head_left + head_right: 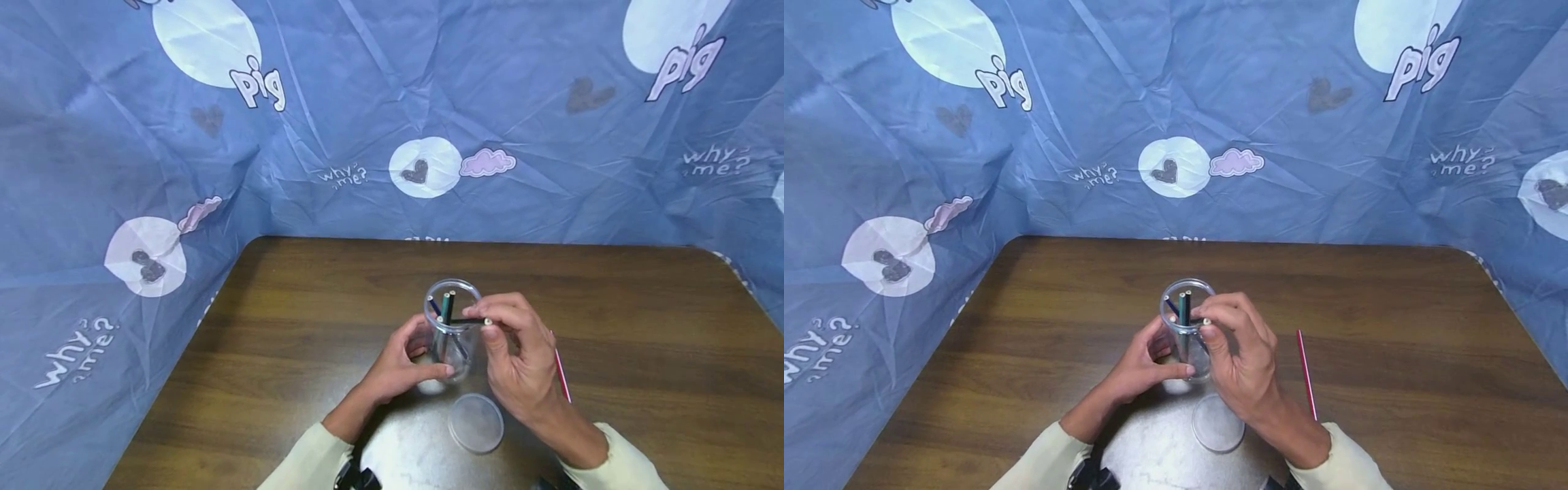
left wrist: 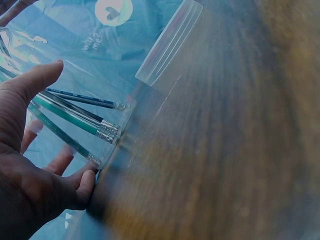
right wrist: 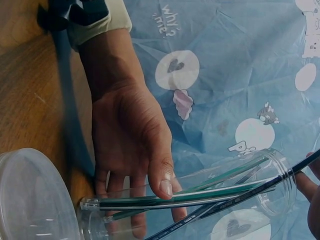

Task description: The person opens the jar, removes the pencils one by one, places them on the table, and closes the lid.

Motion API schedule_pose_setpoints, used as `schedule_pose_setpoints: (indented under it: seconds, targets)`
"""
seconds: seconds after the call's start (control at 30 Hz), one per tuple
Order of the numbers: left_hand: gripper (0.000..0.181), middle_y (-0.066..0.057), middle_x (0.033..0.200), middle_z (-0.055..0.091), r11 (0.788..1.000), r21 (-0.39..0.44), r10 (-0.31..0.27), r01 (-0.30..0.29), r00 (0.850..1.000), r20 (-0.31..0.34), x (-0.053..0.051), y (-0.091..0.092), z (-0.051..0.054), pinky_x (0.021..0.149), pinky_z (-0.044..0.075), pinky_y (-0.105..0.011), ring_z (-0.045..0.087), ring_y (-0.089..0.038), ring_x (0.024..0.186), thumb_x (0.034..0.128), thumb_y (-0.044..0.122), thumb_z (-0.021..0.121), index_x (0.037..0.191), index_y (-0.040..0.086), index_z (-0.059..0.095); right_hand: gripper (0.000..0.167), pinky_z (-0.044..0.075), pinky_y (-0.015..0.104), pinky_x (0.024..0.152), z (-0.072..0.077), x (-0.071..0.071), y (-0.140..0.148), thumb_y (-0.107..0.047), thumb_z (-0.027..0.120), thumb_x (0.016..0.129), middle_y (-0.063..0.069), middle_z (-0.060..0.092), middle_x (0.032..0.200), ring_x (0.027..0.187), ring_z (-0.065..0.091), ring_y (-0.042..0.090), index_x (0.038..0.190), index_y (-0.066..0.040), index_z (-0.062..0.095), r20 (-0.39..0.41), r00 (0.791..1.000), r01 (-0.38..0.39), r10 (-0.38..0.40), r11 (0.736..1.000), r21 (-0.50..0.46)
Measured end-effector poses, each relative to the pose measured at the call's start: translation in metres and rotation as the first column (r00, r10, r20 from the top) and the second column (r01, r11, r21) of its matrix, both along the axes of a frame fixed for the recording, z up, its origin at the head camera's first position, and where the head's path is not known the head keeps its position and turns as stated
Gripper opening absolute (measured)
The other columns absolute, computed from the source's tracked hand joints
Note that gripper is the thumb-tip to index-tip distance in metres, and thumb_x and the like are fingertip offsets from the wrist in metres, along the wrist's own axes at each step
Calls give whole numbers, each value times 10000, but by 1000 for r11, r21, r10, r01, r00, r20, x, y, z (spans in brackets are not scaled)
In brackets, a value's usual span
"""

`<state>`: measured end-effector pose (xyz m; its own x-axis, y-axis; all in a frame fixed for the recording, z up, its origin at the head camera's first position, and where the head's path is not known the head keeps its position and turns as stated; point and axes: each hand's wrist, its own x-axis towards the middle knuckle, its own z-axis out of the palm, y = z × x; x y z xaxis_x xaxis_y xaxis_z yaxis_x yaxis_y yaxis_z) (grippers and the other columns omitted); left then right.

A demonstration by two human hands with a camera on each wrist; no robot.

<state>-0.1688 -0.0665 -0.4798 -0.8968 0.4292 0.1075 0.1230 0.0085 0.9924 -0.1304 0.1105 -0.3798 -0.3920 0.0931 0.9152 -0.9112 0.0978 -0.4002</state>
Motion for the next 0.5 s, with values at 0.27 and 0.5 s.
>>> schedule_pose_setpoints:
  seconds: [0.27,0.5]
  targets:
    - [698,-135,1282,610,1000,0,-5,5,1000,-2,1,1,1,1031,454,-424,576,-227,1185,724,-10,845,1340,83,528,365,545,211,791,-1,0,0,-197,591,1004,172,650,901,860,653,249,936,160,557,-7,1000,-3,3,1000,-15]
    - [711,-136,1268,615,1000,-4,11,-11,1000,5,2,1,2,1033,452,-428,579,-225,1170,723,-9,846,1351,87,528,355,539,197,771,4,-1,-3,-183,608,994,174,654,881,847,654,237,923,161,554,-38,999,-19,16,997,-71]
